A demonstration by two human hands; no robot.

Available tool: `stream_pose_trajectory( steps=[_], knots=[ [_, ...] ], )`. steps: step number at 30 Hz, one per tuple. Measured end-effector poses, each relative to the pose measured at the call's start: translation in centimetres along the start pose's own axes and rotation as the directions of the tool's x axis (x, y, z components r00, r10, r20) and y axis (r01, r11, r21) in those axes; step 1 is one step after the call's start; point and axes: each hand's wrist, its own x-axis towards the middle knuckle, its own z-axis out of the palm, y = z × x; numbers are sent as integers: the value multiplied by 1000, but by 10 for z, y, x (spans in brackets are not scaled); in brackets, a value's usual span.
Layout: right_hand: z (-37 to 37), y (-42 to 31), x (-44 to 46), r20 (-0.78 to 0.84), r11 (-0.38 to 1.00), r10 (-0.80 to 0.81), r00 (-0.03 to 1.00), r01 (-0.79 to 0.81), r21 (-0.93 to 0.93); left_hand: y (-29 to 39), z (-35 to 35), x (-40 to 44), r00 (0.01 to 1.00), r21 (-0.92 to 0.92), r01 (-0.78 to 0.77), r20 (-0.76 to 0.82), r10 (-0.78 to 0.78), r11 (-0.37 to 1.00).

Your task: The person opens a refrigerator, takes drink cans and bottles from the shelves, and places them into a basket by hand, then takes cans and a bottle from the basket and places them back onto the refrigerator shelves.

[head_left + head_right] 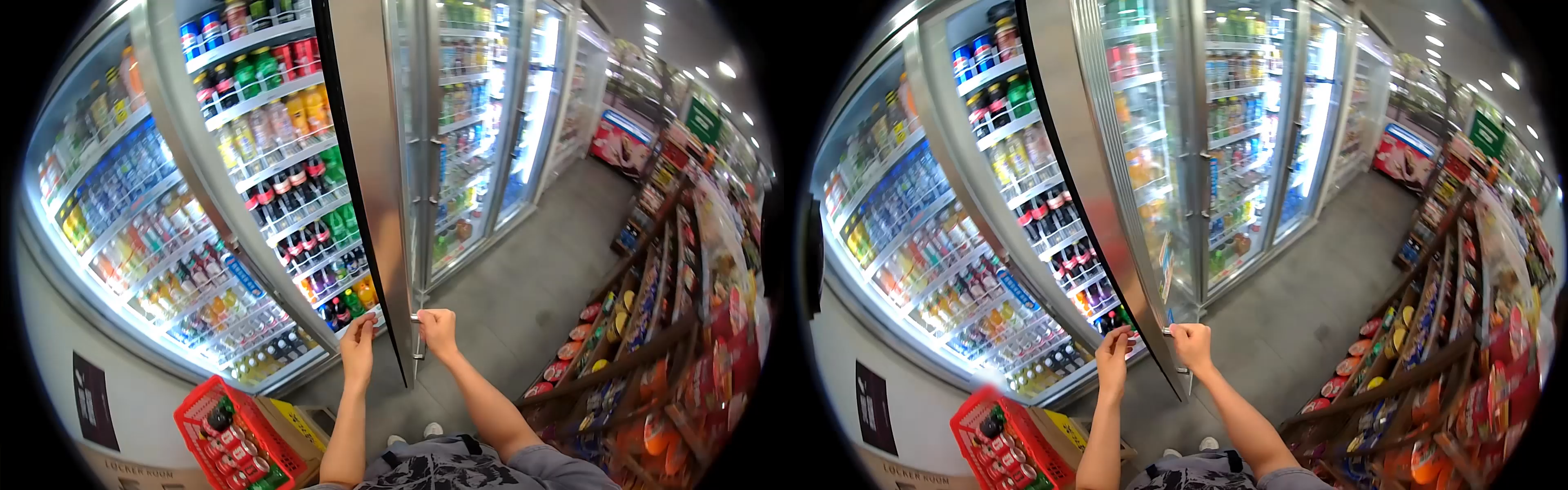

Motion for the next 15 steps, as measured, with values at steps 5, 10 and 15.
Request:
stream_pose_trajectory(
  steps=[5,10,15],
  knots=[
    [-55,-8,-8,-228,975,-125,966,77,-208,8,30,6,989,-30,56,138,-52,998],
    [-106,-3,-8,-468,986,-122,875,54,-157,14,52,10,961,-45,59,272,-45,997],
    [-141,-17,-1,-743,957,-288,604,155,-245,24,49,13,946,-52,48,324,-29,997]
  ],
)
